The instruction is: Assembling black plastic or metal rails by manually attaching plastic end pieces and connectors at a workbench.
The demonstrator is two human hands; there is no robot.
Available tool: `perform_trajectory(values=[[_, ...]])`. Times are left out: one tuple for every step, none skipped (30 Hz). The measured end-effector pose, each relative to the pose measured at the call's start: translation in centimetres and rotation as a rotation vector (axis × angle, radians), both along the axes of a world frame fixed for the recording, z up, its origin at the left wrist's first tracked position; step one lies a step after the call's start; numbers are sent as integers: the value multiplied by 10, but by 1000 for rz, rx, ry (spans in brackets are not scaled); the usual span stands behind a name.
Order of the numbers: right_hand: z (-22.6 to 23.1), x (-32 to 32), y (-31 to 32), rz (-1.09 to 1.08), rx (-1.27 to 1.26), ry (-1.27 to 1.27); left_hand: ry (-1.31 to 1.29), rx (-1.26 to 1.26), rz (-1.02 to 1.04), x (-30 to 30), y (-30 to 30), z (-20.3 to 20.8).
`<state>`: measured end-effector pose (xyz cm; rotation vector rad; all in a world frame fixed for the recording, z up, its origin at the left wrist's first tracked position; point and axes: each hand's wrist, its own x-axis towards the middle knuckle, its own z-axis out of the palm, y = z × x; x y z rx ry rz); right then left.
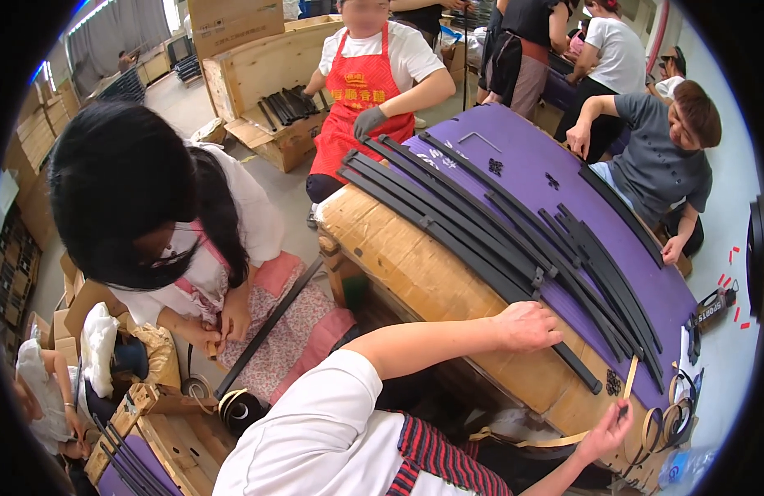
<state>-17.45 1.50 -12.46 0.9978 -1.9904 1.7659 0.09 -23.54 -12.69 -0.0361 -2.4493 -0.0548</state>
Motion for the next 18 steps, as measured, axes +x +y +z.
perform_trajectory(values=[[-5,-4,-3,86,23,-9,13,-1,-16,-2,2,0],[-10,-8,-4,171,46,-19,16,3,-36,-3,3,1],[-9,-5,-8,155,48,-19,2,-9,-27,0,1,2],[-7,1,-14,219,92,-82,-12,-23,-24,2,-1,2],[-6,3,-16,283,135,-147,-12,-34,-21,1,-1,1],[-6,0,-15,269,134,-147,-11,-34,-35,2,-2,1],[-7,-3,-13,296,186,-134,4,-37,-33,1,-2,0],[-6,-5,-11,324,238,-122,19,-40,-29,2,-2,0],[-3,-3,-11,319,231,-113,46,-58,-28,2,-2,0],[-1,-3,-9,311,230,-116,45,-58,-36,3,-1,1],[0,-4,-7,328,233,-137,34,-49,-43,4,0,3],[1,-4,-6,345,236,-158,22,-40,-51,5,0,4],[3,-3,-4,340,233,-161,20,-43,-56,5,0,5],[6,-1,-2,368,232,-156,26,-69,-62,6,0,6],[8,0,0,396,231,-151,33,-94,-68,7,1,7],[7,1,2,393,227,-153,31,-97,-71,7,0,7],[6,1,4,416,240,-137,24,-94,-91,7,-1,8],[6,1,6,437,251,-120,19,-91,-112,6,-1,9]])
